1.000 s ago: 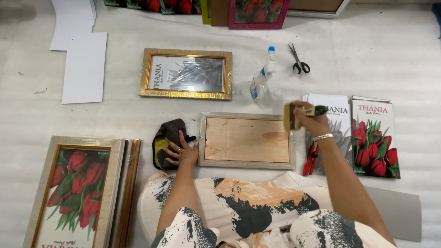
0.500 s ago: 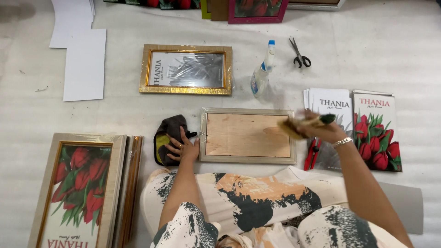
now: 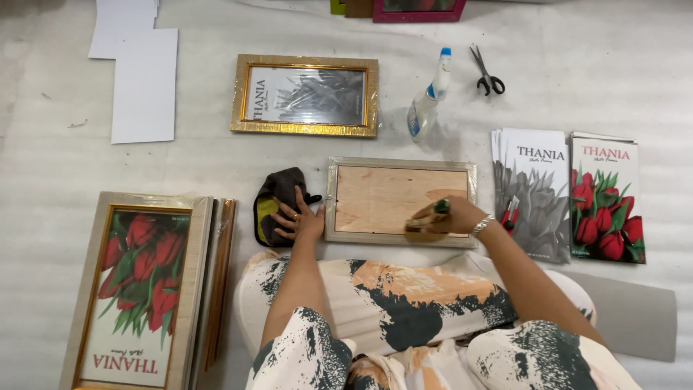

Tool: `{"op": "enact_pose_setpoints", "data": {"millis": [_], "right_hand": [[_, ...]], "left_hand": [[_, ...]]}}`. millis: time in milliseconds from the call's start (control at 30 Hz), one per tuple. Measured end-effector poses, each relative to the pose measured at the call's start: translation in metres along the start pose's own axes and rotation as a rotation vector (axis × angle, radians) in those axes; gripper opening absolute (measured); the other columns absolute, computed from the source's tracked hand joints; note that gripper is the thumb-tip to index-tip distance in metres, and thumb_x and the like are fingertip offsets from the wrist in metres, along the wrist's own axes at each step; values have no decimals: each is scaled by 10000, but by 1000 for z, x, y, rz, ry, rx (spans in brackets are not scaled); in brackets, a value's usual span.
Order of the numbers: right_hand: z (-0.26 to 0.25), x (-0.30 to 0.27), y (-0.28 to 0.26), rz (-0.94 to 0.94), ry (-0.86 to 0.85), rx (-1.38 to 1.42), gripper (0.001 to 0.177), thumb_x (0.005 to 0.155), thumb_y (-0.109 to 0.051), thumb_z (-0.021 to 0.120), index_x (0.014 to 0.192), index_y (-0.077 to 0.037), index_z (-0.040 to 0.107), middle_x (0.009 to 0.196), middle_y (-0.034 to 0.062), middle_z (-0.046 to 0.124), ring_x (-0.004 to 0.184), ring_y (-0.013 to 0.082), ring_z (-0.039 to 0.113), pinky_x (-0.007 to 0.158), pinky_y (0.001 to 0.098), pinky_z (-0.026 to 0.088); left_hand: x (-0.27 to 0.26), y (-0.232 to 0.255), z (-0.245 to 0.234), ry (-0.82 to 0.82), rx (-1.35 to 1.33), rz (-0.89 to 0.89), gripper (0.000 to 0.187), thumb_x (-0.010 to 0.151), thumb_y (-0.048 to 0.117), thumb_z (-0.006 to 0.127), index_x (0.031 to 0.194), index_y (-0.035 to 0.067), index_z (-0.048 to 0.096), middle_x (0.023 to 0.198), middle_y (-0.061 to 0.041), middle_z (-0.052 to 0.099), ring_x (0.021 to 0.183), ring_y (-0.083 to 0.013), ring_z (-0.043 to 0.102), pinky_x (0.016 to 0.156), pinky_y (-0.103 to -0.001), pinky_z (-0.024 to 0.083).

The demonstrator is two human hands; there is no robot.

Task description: Cleaning a picture frame by removing the backboard and using a brush and cloth to remove dust.

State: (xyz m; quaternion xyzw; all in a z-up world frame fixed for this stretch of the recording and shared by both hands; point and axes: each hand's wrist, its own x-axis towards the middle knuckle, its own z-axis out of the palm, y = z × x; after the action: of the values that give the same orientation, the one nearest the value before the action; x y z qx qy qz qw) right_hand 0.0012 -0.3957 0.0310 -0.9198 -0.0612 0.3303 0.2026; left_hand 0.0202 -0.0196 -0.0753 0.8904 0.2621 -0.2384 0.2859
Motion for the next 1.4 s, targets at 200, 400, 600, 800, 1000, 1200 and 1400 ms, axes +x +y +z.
{"op": "enact_pose_setpoints", "data": {"millis": [200,400,600,800,1000,1200,1400], "right_hand": [[15,30,-115,-257,59,69,417,773,-508,810,1165,-371,770,1061,85,787,1048,331,725,1001,448,545],[16,34,-180,-368,106,543,433,776,-461,857,1188,-369,761,1191,-37,761,1155,241,692,1005,408,541],[20,20,-94,-257,40,349,457,747,-420,858,1180,-298,782,1180,63,769,1161,328,683,1023,458,523],[-37,-61,17,129,-5,90,509,713,-472,843,1189,-298,792,1192,123,786,1181,382,687,1045,471,536],[-48,-79,52,372,42,-349,568,705,-588,789,1162,-252,765,1116,65,804,1117,316,731,998,421,570],[23,20,-16,97,52,-236,480,678,-599,802,1105,-382,784,1000,40,798,1030,303,747,938,409,573],[34,69,-155,-262,61,-28,479,811,-644,691,1240,-432,701,1059,67,779,1101,336,701,978,481,559]], "left_hand": [[7,-1,5,8,-37,-32,724,988,733,270,1544,568,-163,1605,-100,-409,1436,-486,-366,1116,-733,-207],[5,-6,-1,16,-239,-21,591,1010,724,78,1572,579,-33,1669,-63,-298,1481,-474,-298,1146,-701,-191],[-7,4,-9,-12,-175,-39,592,1014,737,88,1562,583,-72,1651,-69,-337,1468,-470,-325,1150,-692,-187],[1,2,-4,-20,-99,-47,653,969,800,93,1546,586,-125,1626,-78,-380,1447,-480,-351,1137,-713,-197],[-8,6,-14,-35,-134,-25,678,963,812,67,1562,557,-121,1616,-87,-398,1434,-491,-368,1134,-712,-203],[-2,2,-6,-28,-112,-41,661,969,808,57,1556,564,-125,1616,-82,-399,1430,-489,-376,1119,-721,-214],[-2,2,-6,-22,-171,-37,627,987,767,48,1563,568,-98,1635,-82,-368,1441,-491,-359,1129,-713,-202]]}}
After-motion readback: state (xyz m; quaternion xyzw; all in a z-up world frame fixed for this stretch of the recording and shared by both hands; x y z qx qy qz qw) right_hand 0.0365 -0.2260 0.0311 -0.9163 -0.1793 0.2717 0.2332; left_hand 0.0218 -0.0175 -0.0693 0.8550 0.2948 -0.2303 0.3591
